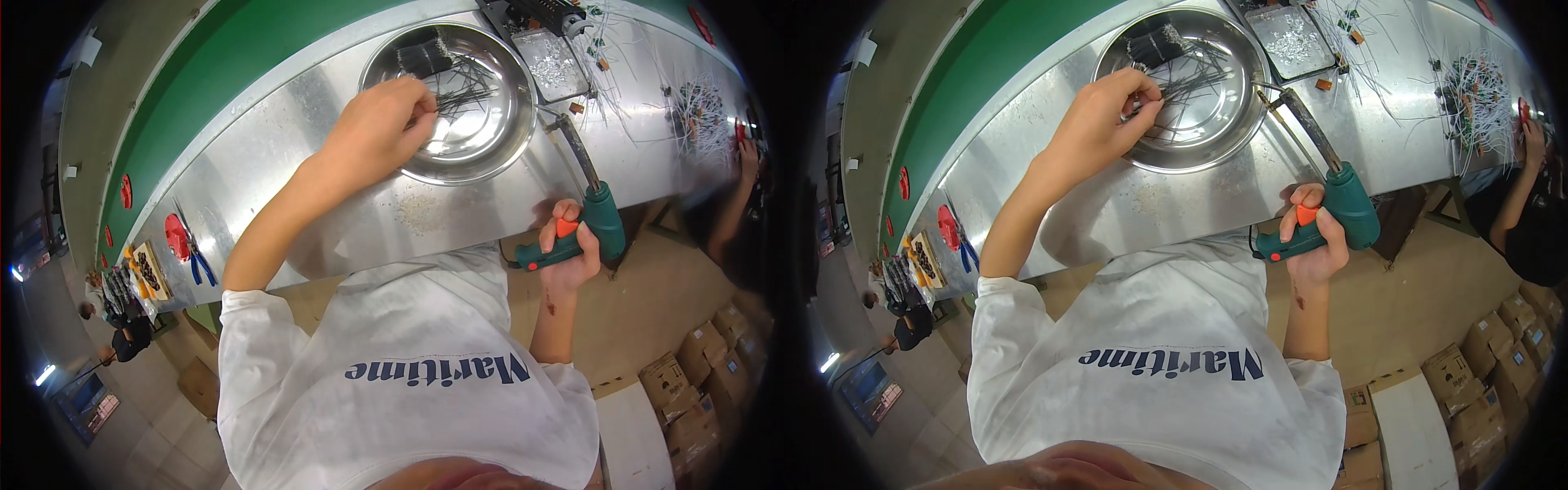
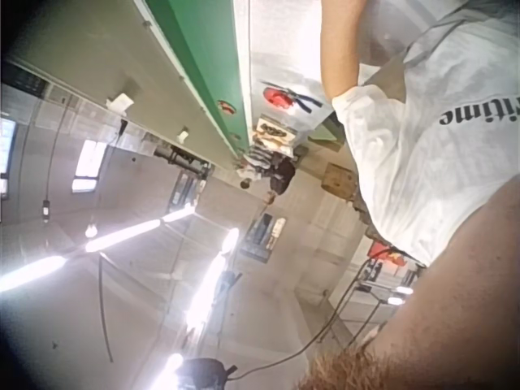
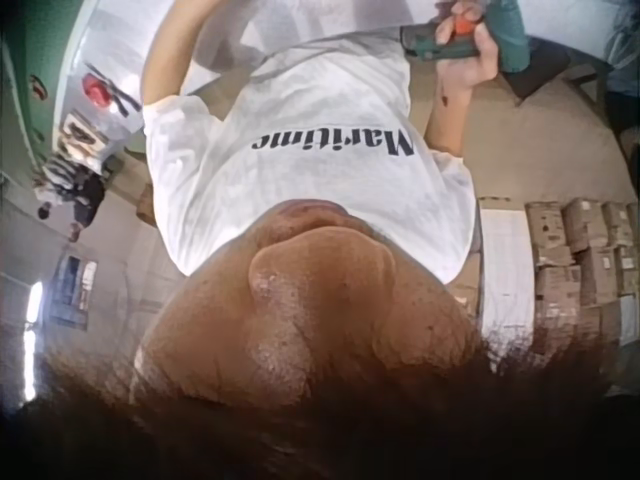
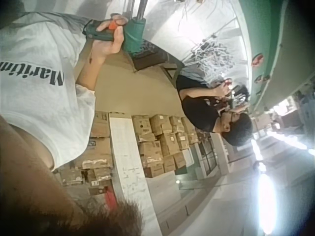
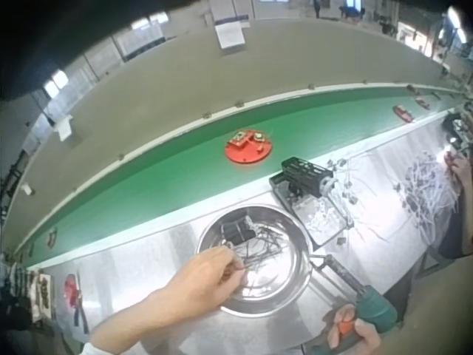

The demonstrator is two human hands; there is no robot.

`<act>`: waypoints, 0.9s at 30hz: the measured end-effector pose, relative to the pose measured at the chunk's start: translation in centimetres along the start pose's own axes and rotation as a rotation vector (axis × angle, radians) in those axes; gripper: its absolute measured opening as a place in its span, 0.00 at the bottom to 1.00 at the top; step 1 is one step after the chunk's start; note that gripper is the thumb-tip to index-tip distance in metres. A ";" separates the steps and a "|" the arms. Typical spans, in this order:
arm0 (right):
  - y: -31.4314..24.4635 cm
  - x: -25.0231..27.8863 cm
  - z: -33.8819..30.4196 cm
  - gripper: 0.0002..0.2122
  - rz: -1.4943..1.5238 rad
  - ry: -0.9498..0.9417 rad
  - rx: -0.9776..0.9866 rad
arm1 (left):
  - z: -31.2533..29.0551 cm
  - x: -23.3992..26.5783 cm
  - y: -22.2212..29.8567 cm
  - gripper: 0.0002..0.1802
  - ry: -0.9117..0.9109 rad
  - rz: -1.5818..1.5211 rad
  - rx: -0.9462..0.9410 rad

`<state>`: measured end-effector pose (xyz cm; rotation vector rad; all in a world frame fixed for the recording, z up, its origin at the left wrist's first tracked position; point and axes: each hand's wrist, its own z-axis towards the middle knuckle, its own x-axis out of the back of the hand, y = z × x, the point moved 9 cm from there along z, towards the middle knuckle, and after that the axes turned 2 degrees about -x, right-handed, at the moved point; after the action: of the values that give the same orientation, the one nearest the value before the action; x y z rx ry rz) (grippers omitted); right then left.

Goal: Soldering components and wires onto circular red circuit boards on an electronics assembly line.

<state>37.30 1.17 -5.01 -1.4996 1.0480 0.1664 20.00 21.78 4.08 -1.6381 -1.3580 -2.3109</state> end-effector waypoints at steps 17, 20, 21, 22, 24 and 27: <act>0.0 -0.3 0.1 0.13 -0.022 -0.013 -0.004 | -1.3 1.0 -0.5 0.06 0.138 -0.231 0.045; 0.0 -0.4 -0.1 0.12 -0.030 -0.019 -0.012 | -2.3 1.0 0.0 0.06 0.143 -0.318 0.118; 0.0 -0.5 -0.2 0.12 -0.032 -0.027 -0.024 | -3.1 1.1 0.4 0.06 0.159 -0.337 0.117; -0.1 -0.9 -0.4 0.12 -0.036 -0.030 -0.025 | -3.8 1.1 0.9 0.06 0.177 -0.355 0.117; 0.4 -2.4 -1.0 0.11 0.007 -0.064 -0.057 | -5.2 0.9 1.8 0.08 0.194 -0.407 0.153; 0.9 -6.5 -2.1 0.10 -0.153 -0.106 -0.046 | -7.9 0.3 2.6 0.10 0.164 -0.496 0.261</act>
<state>31.98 2.76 -0.90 -1.5882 0.8471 0.1610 15.03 15.25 5.33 -1.1050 -2.1033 -2.2858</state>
